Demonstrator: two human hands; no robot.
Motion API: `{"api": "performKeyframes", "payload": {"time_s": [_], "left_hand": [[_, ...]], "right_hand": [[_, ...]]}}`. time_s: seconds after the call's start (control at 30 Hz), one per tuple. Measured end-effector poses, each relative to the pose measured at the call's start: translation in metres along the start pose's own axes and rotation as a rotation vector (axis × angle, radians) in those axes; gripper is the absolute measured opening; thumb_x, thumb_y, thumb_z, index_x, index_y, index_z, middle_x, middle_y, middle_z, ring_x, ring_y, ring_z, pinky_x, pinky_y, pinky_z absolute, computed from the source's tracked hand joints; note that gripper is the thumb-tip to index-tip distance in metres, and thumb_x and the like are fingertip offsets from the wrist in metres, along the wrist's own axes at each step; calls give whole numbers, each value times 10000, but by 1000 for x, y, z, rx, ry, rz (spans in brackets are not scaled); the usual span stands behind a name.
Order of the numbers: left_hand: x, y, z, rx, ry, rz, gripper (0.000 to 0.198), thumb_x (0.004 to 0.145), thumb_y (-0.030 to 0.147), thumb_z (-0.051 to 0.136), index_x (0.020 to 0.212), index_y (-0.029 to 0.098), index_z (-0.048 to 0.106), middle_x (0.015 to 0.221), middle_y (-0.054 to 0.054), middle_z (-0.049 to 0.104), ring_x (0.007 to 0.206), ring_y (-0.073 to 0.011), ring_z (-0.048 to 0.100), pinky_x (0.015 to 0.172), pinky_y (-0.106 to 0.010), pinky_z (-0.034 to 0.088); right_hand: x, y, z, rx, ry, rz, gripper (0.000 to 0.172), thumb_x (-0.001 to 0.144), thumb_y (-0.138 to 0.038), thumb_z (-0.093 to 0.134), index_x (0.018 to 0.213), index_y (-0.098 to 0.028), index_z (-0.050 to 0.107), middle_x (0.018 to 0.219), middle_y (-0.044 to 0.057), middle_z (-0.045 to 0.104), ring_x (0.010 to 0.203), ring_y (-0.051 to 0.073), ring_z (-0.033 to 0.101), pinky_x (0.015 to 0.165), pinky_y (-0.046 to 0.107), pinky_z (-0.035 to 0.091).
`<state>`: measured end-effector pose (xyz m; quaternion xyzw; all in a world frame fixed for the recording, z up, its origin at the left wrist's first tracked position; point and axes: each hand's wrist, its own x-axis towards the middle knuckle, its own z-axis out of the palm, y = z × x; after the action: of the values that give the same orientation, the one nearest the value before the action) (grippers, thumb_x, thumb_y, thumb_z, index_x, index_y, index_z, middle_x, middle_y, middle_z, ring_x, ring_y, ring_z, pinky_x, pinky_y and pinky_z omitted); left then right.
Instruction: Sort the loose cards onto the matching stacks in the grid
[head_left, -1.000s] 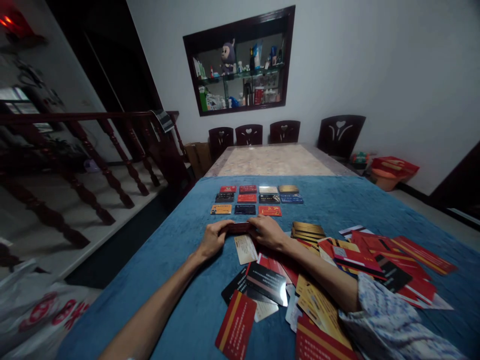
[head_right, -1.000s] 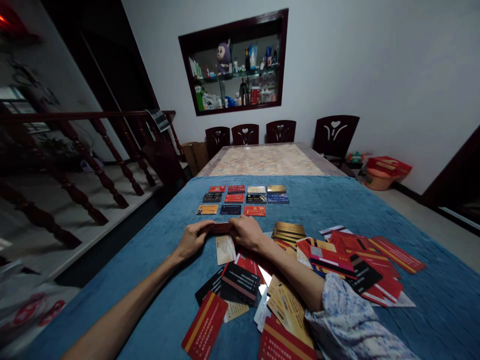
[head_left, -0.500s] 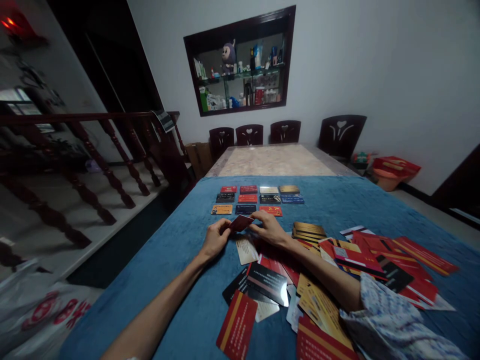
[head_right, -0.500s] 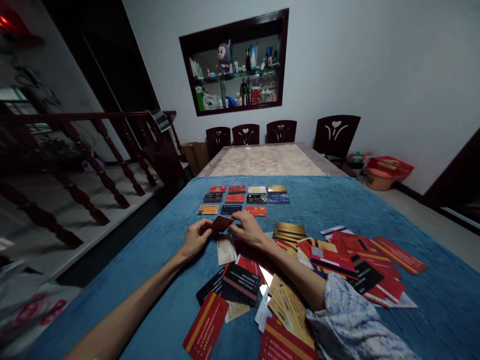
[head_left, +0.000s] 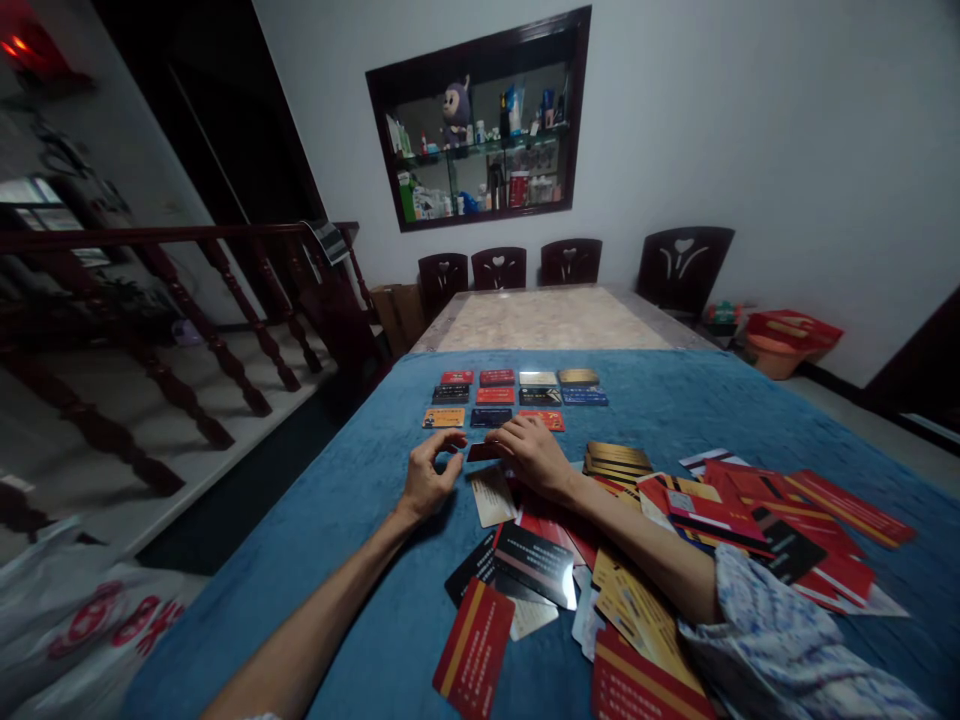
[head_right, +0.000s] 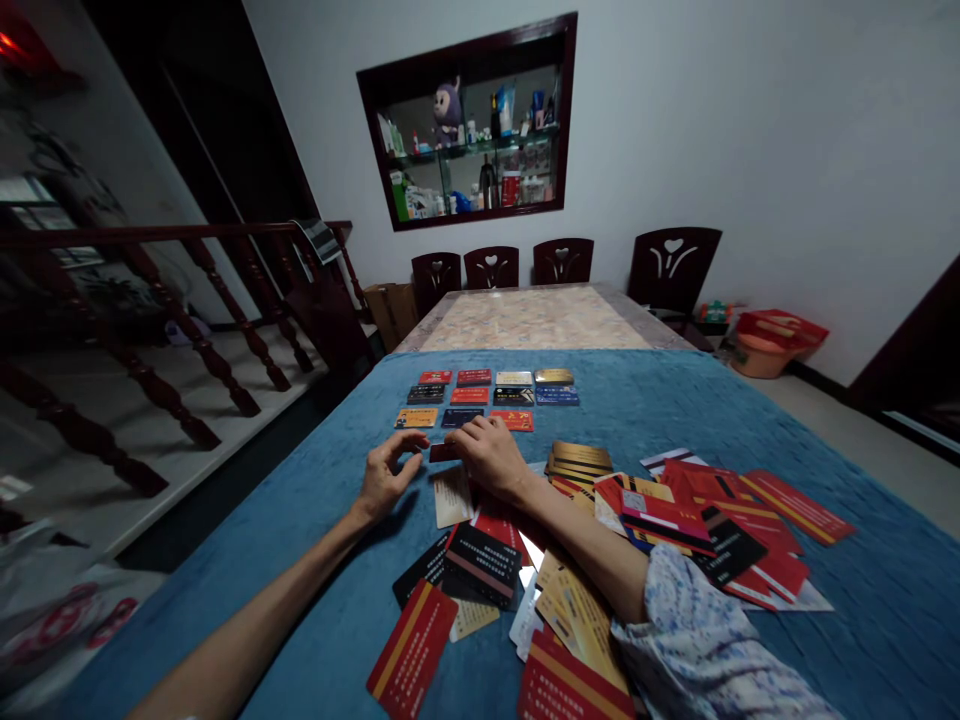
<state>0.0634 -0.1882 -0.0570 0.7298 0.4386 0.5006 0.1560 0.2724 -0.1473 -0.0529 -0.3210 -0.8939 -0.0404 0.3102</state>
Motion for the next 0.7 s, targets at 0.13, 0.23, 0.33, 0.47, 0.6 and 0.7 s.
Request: {"api": "performKeyframes", "payload": {"time_s": [0.13, 0.23, 0.33, 0.47, 0.6, 0.7], "left_hand": [[-3, 4, 5, 81, -66, 62, 255, 837, 153, 556, 1081, 189, 621, 947, -36, 715, 860, -160, 677, 863, -309, 546], [-4, -1, 10, 103, -101, 77, 243, 859, 138, 530, 1075, 194, 625, 951, -31, 721, 857, -154, 684, 868, -305, 546], [-5, -7, 12, 131, -116, 100, 236, 859, 117, 523, 1058, 189, 627, 962, -33, 723, 858, -151, 686, 855, -298, 552], [-3, -15, 8, 178, -86, 160, 239, 846, 86, 514, 1034, 176, 631, 966, -42, 725, 872, -160, 687, 848, -298, 558], [0, -21, -1, 229, -38, 178, 231, 850, 74, 497, 1002, 173, 640, 949, -46, 729, 852, -164, 687, 835, -303, 559], [2, -24, -4, 261, -41, 174, 239, 845, 66, 489, 993, 175, 642, 949, -45, 726, 847, -166, 683, 830, -306, 558]], "right_hand": [[0, 0, 2, -46, -43, -36, 209, 990, -245, 477, 1026, -203, 679, 910, 83, 690, 880, 203, 504, 764, 329, 283], [-1, 0, 3, -48, -68, -39, 196, 981, -215, 492, 1031, -208, 682, 908, 77, 692, 883, 199, 510, 757, 327, 281], [-2, 0, 4, -52, -85, -42, 190, 966, -191, 514, 1063, -209, 676, 932, 74, 695, 891, 196, 522, 753, 320, 293], [-4, 3, 7, -69, -72, 3, 224, 945, -160, 536, 1132, -204, 652, 968, 73, 700, 911, 198, 541, 762, 316, 321], [-4, 6, 8, -92, -69, 50, 272, 932, -131, 532, 1169, -210, 639, 959, 71, 698, 902, 201, 554, 758, 311, 352], [-4, 6, 7, -103, -98, 68, 284, 929, -110, 506, 1149, -213, 652, 953, 72, 693, 898, 202, 556, 753, 304, 373]]}}
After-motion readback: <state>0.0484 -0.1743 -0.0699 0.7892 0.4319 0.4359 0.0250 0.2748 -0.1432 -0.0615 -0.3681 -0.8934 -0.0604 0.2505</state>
